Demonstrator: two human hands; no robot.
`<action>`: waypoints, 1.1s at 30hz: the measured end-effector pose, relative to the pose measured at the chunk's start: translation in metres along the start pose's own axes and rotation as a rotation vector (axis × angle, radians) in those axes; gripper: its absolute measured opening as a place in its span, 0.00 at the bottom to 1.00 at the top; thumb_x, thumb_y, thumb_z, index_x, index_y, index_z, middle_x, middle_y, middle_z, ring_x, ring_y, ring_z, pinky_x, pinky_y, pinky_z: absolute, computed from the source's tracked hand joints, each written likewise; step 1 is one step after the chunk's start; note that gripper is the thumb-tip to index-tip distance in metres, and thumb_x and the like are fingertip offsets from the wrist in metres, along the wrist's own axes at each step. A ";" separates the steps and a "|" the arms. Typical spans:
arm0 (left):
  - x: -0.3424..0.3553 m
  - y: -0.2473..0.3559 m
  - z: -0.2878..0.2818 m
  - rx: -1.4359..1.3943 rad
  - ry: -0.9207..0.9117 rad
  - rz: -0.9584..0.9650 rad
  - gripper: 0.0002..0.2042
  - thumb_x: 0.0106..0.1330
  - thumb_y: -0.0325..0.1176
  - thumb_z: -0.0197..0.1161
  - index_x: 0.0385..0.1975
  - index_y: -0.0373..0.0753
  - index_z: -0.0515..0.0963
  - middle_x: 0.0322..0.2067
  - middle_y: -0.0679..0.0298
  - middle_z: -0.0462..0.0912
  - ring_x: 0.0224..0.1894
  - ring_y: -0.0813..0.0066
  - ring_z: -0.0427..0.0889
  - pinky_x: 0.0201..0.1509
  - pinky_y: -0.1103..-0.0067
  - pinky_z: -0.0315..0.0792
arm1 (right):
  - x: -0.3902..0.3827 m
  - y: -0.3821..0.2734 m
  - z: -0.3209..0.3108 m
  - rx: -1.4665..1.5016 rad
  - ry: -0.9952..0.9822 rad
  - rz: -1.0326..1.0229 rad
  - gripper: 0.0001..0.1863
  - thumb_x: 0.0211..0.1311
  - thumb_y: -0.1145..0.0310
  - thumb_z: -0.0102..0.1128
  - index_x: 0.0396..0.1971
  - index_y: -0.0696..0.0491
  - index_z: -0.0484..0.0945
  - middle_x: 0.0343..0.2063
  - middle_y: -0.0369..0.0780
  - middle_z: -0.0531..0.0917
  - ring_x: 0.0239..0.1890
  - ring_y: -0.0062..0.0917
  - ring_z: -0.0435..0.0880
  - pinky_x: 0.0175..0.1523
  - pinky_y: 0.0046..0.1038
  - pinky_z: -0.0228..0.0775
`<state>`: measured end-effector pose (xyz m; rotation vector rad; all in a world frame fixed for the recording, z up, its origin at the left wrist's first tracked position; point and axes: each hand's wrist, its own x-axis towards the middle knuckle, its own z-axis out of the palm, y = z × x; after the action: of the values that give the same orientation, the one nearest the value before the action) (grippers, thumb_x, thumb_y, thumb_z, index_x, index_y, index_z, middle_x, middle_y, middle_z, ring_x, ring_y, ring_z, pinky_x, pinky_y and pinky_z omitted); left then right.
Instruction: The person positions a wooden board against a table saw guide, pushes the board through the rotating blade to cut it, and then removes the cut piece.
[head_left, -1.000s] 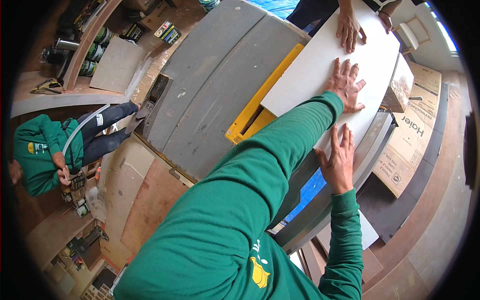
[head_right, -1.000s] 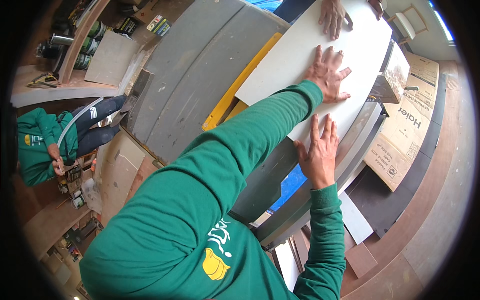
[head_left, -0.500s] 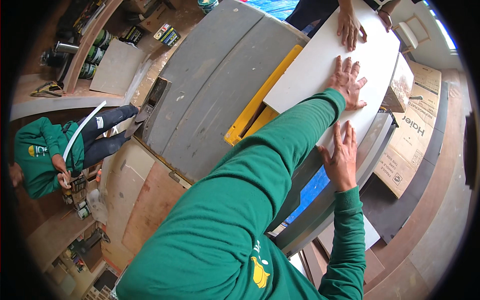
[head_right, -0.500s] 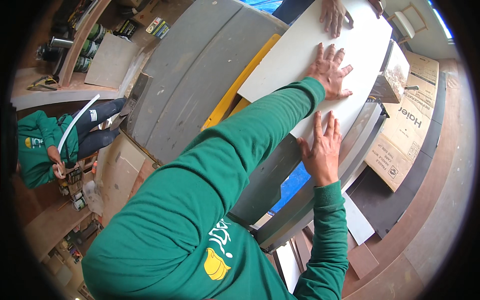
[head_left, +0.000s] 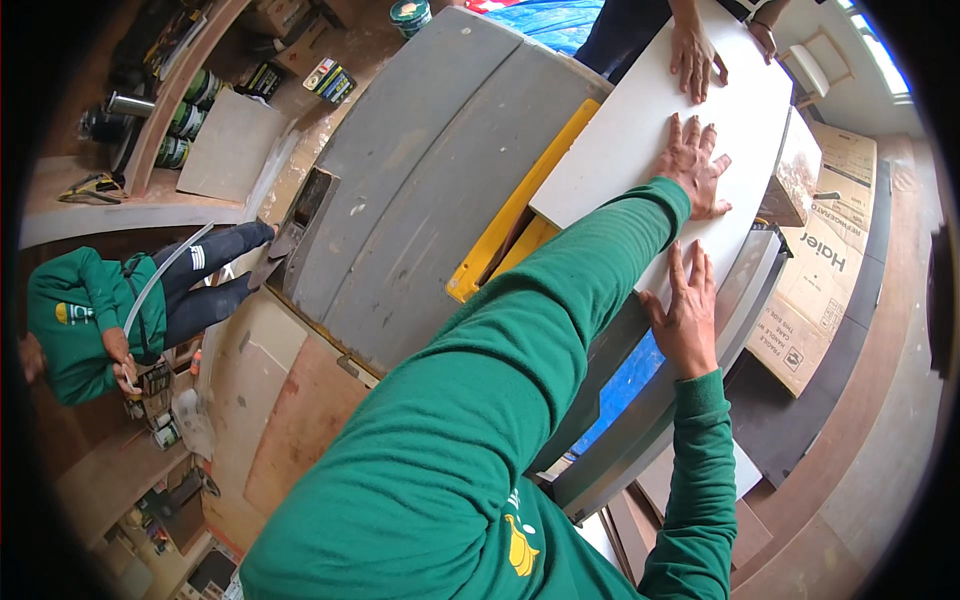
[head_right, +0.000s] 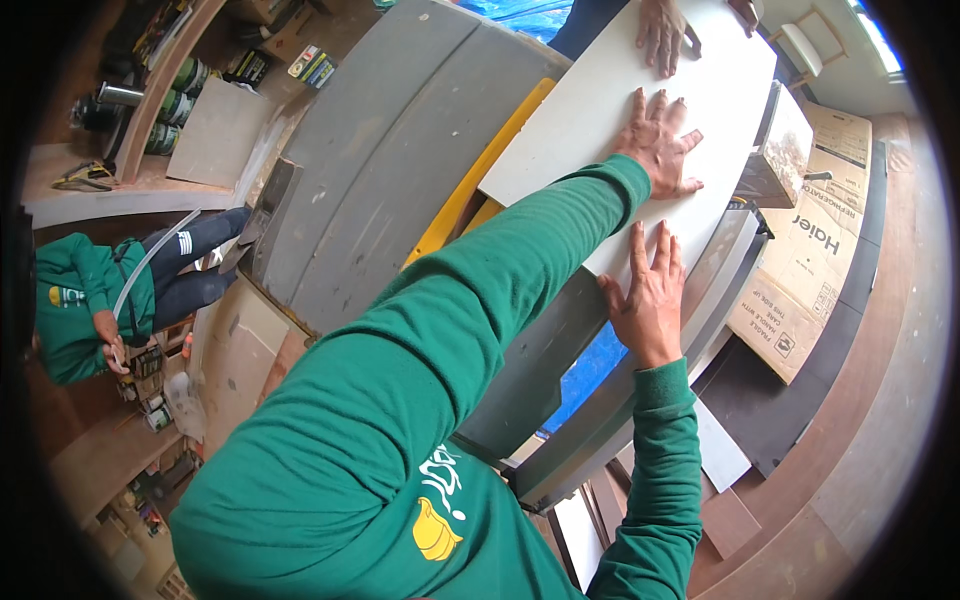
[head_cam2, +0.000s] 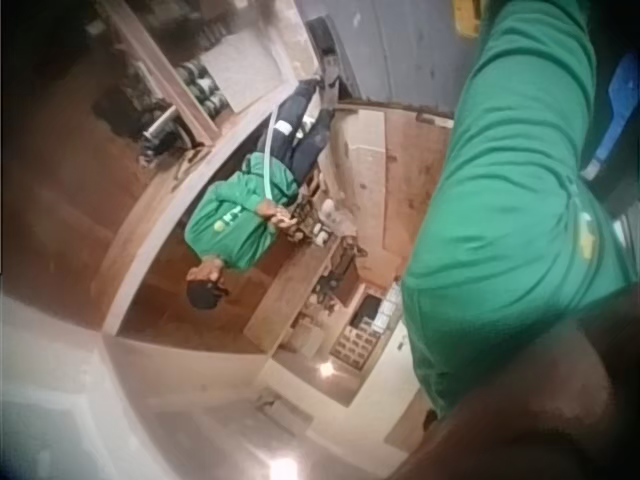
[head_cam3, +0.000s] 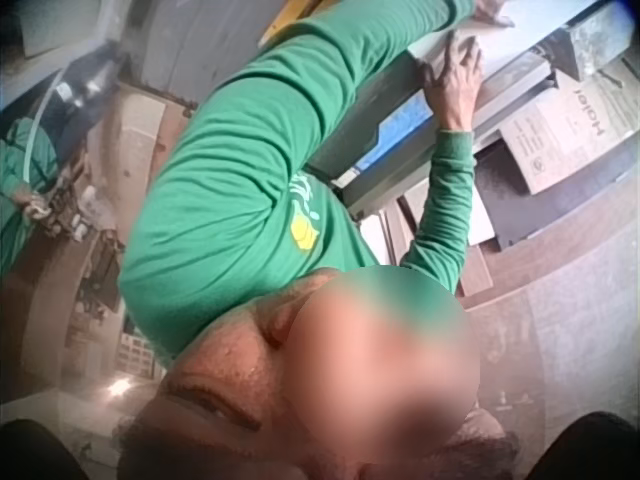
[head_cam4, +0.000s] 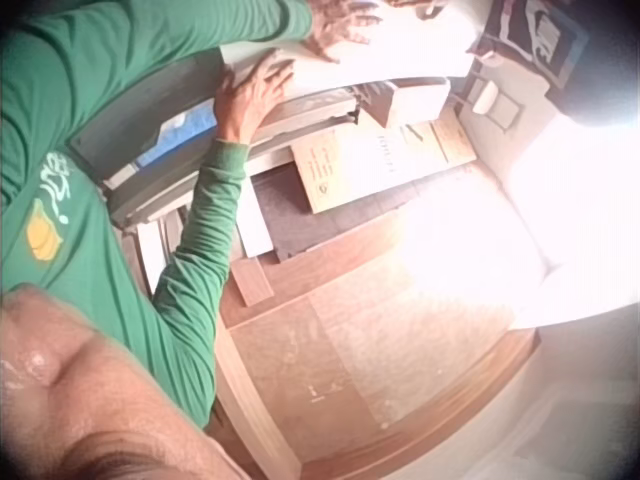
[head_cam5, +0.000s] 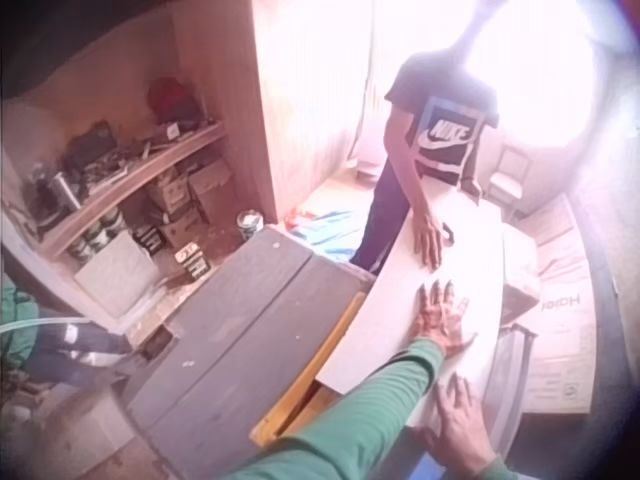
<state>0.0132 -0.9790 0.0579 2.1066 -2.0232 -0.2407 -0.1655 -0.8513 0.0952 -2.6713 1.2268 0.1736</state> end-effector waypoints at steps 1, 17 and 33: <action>0.002 -0.001 0.000 0.003 0.002 -0.004 0.43 0.70 0.73 0.53 0.82 0.59 0.62 0.84 0.50 0.50 0.85 0.42 0.45 0.84 0.40 0.32 | 0.001 0.001 0.000 0.002 0.003 -0.004 0.48 0.66 0.57 0.73 0.82 0.50 0.58 0.81 0.58 0.53 0.82 0.57 0.54 0.81 0.55 0.52; 0.021 -0.003 -0.002 0.022 -0.030 -0.001 0.43 0.70 0.74 0.51 0.82 0.60 0.61 0.84 0.51 0.49 0.86 0.42 0.44 0.85 0.42 0.33 | 0.017 0.015 -0.001 0.005 0.028 -0.024 0.49 0.66 0.56 0.73 0.82 0.49 0.59 0.82 0.57 0.53 0.82 0.57 0.54 0.81 0.54 0.53; 0.033 -0.008 -0.001 0.008 -0.011 -0.013 0.43 0.70 0.74 0.51 0.82 0.59 0.61 0.84 0.51 0.49 0.86 0.43 0.43 0.85 0.42 0.32 | 0.031 0.022 -0.003 0.023 0.047 -0.038 0.49 0.65 0.56 0.75 0.82 0.49 0.59 0.81 0.58 0.55 0.81 0.59 0.55 0.82 0.52 0.52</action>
<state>0.0226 -1.0115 0.0579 2.1279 -2.0209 -0.2477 -0.1616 -0.8890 0.0898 -2.6916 1.1839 0.0909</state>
